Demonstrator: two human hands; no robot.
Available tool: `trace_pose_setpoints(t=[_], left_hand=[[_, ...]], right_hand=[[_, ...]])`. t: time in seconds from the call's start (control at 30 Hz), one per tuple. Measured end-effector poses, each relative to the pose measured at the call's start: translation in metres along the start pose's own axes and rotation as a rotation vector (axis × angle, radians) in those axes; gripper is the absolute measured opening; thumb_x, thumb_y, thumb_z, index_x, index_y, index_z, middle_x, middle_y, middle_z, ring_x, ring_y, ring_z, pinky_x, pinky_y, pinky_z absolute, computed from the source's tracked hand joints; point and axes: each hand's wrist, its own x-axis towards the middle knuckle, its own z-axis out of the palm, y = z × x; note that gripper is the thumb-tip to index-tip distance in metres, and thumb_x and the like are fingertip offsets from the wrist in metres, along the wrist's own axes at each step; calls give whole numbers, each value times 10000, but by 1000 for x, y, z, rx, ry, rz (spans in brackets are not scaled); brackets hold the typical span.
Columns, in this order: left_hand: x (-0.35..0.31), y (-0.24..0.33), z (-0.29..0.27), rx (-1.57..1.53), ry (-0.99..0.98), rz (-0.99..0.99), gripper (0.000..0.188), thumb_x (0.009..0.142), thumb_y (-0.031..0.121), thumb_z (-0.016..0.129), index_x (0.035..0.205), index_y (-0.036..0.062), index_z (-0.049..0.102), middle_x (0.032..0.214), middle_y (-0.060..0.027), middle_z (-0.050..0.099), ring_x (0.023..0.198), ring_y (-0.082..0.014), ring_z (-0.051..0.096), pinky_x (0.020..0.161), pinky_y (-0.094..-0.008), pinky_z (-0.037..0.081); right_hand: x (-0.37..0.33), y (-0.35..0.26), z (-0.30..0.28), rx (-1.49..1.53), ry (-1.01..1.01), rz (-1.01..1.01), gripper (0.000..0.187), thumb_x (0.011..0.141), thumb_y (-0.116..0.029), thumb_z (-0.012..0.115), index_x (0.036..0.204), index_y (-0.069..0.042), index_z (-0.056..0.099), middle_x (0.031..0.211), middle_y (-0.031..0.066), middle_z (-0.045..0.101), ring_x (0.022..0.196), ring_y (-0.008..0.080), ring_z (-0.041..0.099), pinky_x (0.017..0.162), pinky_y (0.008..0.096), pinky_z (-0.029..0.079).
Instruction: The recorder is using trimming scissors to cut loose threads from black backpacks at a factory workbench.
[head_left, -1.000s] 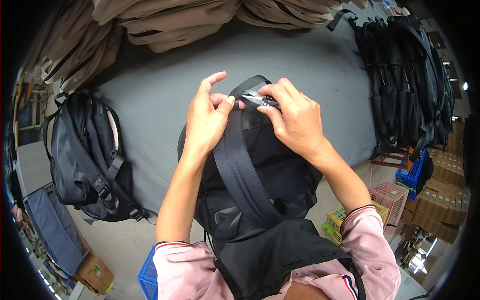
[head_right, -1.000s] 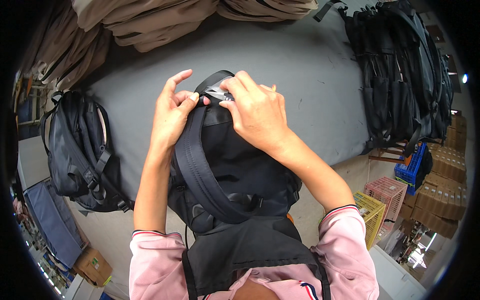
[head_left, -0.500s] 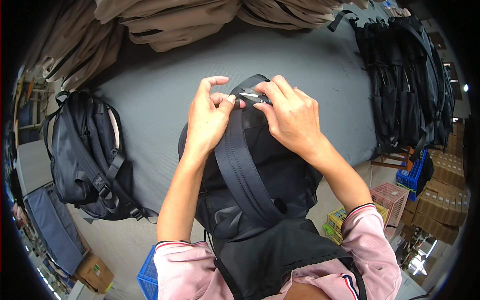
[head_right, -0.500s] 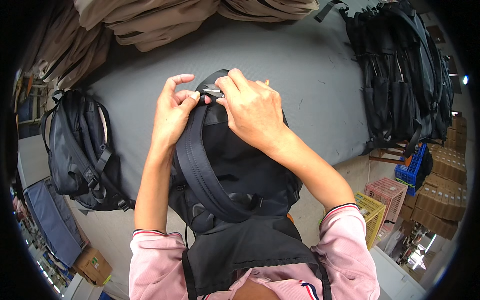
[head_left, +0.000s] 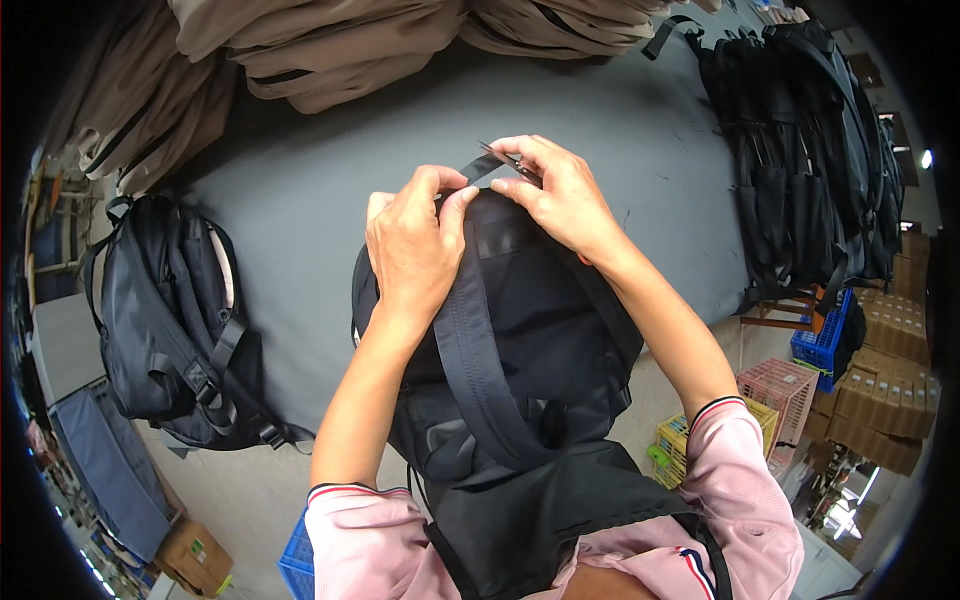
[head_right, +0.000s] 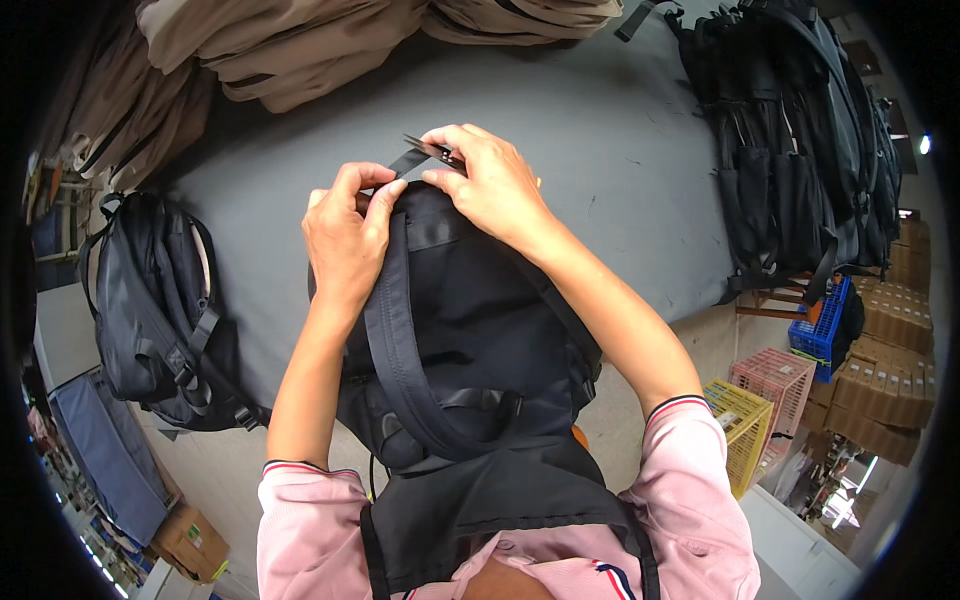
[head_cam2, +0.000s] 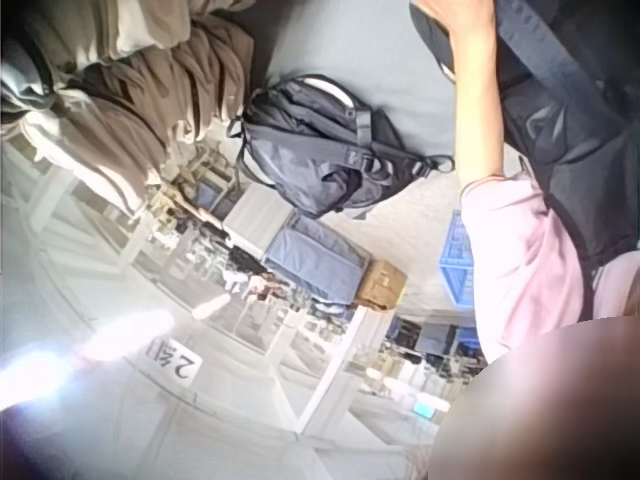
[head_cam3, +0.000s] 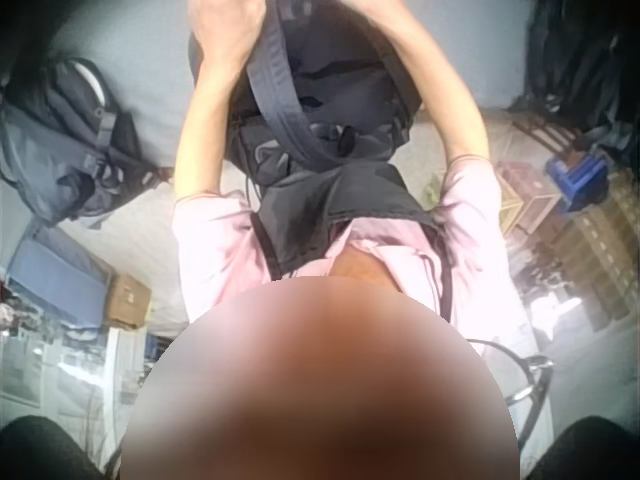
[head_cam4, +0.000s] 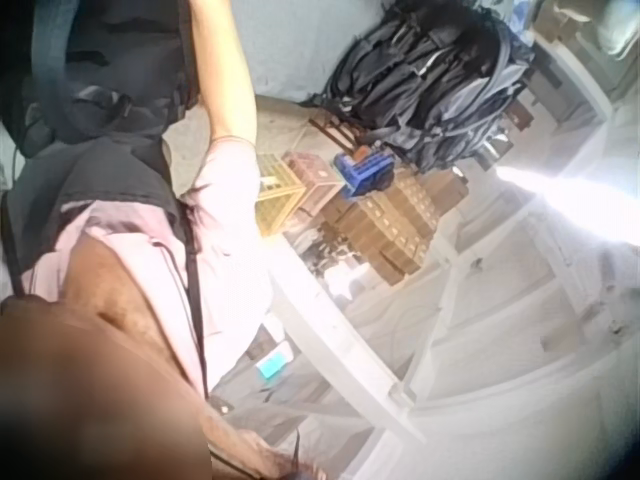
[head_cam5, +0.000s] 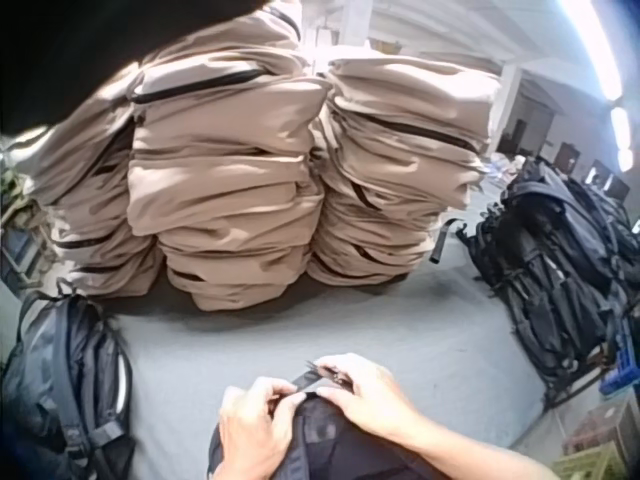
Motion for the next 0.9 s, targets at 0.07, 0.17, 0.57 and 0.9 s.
trace_pose_setpoints(t=[0.07, 0.17, 0.57, 0.9], left_hand=[[-1, -8, 3, 93, 34, 95, 114, 786, 122, 716, 850, 92, 627, 771, -14, 673, 592, -187, 541, 638, -298, 428], [-3, -16, 6, 67, 66, 96, 97, 791, 101, 703, 847, 90, 624, 781, -3, 675, 620, -182, 531, 634, -300, 420], [0, -35, -1, -887, -171, -408, 116, 957, 98, 519, 1019, 18, 462, 1031, -124, 653, 906, -105, 575, 818, -239, 465], [3, -24, -3, -734, -188, -452, 237, 883, -20, 547, 1105, 6, 471, 1031, -104, 591, 866, -100, 587, 795, -235, 479]], right_hand=[[4, -1, 0, -142, -3, -23, 274, 797, -98, 685, 1052, -13, 632, 861, 66, 615, 712, 137, 544, 670, 272, 446], [4, 1, 3, -130, -11, -31, 247, 802, -101, 682, 1025, -2, 639, 852, 87, 628, 691, 161, 569, 661, 285, 455], [1, 16, 7, -63, 60, 12, 268, 805, -203, 682, 1021, -53, 634, 937, 85, 642, 747, 236, 622, 698, 342, 480], [-31, -17, 3, -440, 98, -323, 245, 749, -149, 703, 960, -95, 592, 886, 64, 535, 730, 280, 625, 619, 385, 492]])
